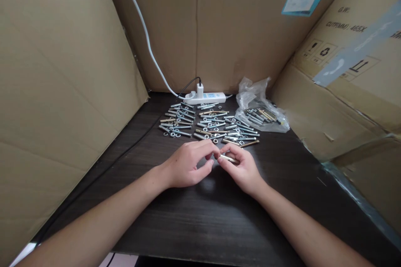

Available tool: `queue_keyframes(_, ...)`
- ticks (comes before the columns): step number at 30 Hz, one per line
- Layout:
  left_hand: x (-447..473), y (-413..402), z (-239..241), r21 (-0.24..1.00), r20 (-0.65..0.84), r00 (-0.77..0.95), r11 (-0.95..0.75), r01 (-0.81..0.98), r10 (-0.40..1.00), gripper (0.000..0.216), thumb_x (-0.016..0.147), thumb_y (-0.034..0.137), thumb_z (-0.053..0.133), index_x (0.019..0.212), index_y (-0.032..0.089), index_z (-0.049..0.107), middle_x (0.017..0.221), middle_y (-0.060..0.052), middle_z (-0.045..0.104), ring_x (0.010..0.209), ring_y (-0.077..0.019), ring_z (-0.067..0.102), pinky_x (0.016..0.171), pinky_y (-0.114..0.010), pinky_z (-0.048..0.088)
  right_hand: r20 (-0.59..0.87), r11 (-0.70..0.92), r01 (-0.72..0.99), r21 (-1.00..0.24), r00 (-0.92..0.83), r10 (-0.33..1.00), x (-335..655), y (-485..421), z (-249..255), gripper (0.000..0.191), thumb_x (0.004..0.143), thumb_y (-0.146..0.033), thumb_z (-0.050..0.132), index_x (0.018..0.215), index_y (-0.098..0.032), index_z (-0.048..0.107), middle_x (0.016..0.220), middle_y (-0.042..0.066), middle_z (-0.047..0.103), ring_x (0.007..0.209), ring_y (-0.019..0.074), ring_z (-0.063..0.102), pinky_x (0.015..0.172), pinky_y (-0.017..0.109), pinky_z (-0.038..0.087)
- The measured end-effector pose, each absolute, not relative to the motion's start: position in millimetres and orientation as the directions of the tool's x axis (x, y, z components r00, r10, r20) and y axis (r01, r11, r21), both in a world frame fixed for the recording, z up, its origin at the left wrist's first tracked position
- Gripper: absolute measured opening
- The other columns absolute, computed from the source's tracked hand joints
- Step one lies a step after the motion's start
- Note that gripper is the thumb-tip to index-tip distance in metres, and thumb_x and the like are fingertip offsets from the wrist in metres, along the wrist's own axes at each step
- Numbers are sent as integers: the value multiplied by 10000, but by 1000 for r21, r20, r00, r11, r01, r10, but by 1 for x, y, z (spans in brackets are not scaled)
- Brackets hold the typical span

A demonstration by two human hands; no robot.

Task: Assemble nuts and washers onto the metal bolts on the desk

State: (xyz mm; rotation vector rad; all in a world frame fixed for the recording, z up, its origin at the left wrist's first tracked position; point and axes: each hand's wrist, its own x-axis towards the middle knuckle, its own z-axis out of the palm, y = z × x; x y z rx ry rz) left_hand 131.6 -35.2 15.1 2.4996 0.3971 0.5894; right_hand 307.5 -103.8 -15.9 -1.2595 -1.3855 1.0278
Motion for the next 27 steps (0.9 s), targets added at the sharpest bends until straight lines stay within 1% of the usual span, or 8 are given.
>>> queue_keyframes(2,132,-35,14,551,352,844,-819,164,406,119,864,191,412,908,169,521,824,-23,537,750,-142,504,724,-264,418,115,112,169,-979,6,993,307,-104,-16,198,778,-335,606,770,-164,505,564,-51,429,485,70,331,462,204,246)
queue_keyframes(4,133,-35,13,546,361,815,-812,209,453,127,884,222,401,897,169,516,832,-22,542,749,-142,504,723,-265,415,116,113,163,-980,12,993,307,-104,-16,190,776,-326,607,777,-166,504,561,-53,425,482,69,329,460,204,245)
queue_keyframes(7,135,-35,11,549,302,795,-778,305,525,174,920,267,380,880,174,521,841,-12,553,751,-135,511,709,-254,409,119,116,171,-978,5,993,307,-104,-18,177,778,-310,603,787,-169,498,556,-59,407,478,67,312,451,204,233)
queue_keyframes(9,137,-35,10,556,248,804,-759,339,541,214,937,290,371,848,176,528,832,-3,562,749,-130,517,690,-243,404,129,129,193,-973,-13,992,307,-105,-19,171,783,-302,600,785,-169,494,549,-64,385,474,66,300,445,204,226)
queue_keyframes(13,138,-35,10,580,194,815,-734,353,545,264,948,313,365,807,172,538,798,0,570,739,-130,524,661,-233,393,154,158,247,-956,-36,987,306,-105,-20,154,791,-284,593,779,-173,487,536,-69,366,470,67,292,441,207,218)
queue_keyframes(16,138,-36,10,587,194,817,-732,347,543,221,934,299,392,834,175,545,806,0,568,734,-131,523,659,-234,393,158,160,263,-951,-30,987,306,-104,-19,146,788,-269,593,773,-177,481,528,-72,367,467,66,292,442,209,212)
queue_keyframes(19,137,-35,9,580,211,826,-747,324,523,174,929,284,401,877,179,530,852,-3,561,762,-134,524,678,-239,399,153,151,258,-954,-13,988,306,-104,-20,150,790,-271,594,773,-179,476,524,-75,366,465,65,288,443,210,207)
queue_keyframes(27,135,-33,8,555,250,844,-784,277,475,163,934,293,378,929,179,494,906,-20,537,802,-145,515,702,-255,408,125,124,199,-972,-9,992,307,-104,-22,187,798,-323,596,783,-183,473,548,-64,401,479,71,306,457,214,225)
